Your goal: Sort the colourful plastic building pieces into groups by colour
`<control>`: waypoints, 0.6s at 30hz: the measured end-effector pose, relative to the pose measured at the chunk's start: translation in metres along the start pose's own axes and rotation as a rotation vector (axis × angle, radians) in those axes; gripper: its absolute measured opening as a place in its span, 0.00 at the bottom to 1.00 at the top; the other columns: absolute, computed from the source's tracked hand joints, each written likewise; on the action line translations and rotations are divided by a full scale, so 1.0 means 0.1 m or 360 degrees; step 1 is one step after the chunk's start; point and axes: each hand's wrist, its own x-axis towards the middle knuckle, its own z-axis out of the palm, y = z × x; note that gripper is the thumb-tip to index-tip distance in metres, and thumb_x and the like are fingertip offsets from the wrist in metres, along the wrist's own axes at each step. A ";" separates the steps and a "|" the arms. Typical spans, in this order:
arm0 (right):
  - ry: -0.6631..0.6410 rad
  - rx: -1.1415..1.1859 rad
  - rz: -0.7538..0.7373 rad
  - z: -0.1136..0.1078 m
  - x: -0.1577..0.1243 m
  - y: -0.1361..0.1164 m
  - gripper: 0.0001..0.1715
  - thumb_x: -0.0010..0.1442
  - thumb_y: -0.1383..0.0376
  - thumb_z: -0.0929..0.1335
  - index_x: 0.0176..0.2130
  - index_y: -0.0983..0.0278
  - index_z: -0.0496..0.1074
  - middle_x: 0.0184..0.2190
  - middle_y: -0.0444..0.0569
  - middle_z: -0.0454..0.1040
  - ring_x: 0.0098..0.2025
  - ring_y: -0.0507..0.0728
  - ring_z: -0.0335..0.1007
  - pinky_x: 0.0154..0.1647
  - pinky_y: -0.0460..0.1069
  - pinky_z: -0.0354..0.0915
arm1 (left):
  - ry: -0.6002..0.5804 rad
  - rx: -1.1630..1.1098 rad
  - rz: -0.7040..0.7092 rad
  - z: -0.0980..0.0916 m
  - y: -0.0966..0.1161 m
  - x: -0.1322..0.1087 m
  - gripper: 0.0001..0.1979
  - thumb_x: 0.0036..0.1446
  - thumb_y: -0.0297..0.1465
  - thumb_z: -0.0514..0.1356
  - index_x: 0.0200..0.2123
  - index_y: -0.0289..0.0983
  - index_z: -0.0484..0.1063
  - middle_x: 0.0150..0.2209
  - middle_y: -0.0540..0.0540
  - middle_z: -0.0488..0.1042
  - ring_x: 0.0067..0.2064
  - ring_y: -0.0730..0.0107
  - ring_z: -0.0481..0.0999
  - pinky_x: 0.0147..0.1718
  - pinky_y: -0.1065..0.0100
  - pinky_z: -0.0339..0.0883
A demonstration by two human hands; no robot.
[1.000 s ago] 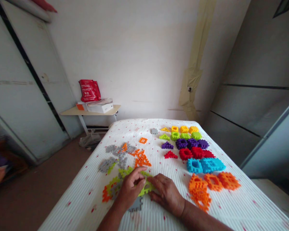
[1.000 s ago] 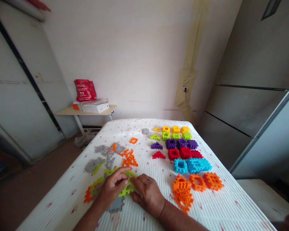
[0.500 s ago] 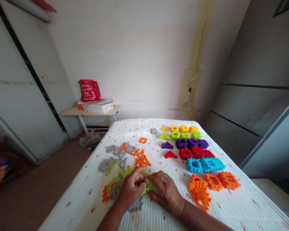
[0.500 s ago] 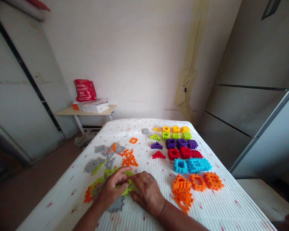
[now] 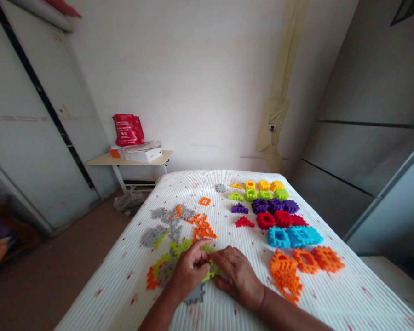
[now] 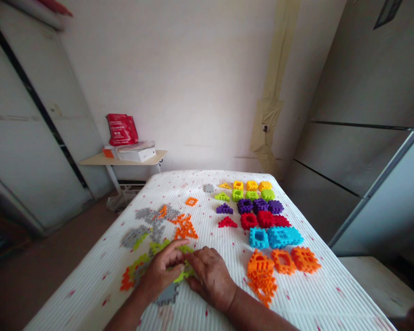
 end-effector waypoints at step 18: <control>0.0345 0.0209 0.0344 -0.25 0.05 0.26 0.22 0.56 0.67 0.66 0.51 0.61 0.63 0.43 0.52 0.69 0.46 0.58 0.66 0.45 0.53 0.66 | 0.0589 0.0589 0.0179 -0.18 -0.04 0.04 0.11 0.50 0.30 0.54 0.32 0.36 0.75 0.28 0.49 0.77 0.28 0.70 0.74 0.29 0.71 0.66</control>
